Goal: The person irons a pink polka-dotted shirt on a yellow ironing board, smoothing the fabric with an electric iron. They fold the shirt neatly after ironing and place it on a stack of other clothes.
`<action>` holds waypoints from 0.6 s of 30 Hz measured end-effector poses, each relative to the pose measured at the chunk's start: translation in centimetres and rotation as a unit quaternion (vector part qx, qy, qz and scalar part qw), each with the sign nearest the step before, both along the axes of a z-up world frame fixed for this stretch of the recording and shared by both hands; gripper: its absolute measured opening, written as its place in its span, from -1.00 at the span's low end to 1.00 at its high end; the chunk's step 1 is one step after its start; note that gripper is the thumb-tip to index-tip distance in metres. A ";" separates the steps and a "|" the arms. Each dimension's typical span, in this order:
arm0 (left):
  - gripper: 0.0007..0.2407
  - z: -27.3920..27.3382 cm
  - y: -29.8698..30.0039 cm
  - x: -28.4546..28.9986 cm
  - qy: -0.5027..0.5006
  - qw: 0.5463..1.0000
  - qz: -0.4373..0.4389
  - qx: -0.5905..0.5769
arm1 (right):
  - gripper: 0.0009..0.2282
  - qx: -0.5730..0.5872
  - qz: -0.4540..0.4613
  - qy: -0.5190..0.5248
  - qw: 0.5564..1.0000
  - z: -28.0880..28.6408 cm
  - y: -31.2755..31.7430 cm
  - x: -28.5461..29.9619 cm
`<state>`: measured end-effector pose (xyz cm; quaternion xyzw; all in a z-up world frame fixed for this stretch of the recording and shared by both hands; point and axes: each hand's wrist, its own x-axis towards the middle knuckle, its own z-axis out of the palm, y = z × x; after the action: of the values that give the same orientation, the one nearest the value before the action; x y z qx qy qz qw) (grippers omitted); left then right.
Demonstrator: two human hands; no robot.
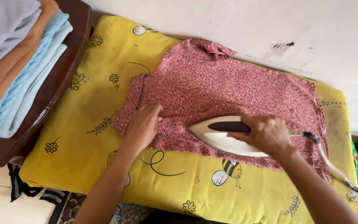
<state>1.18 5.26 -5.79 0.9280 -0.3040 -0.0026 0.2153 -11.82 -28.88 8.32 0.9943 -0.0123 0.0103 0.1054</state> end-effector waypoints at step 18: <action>-0.66 5.7 -1.1 -1.0 0.075 0.996 0.042 0.008 | -0.55 0.018 0.026 -0.050 0.998 0.3 0.9 -0.3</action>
<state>0.20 4.19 -0.05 0.9389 -0.2477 -0.0661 0.2297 -12.11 -28.00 8.57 0.9942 0.0083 0.0630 0.0867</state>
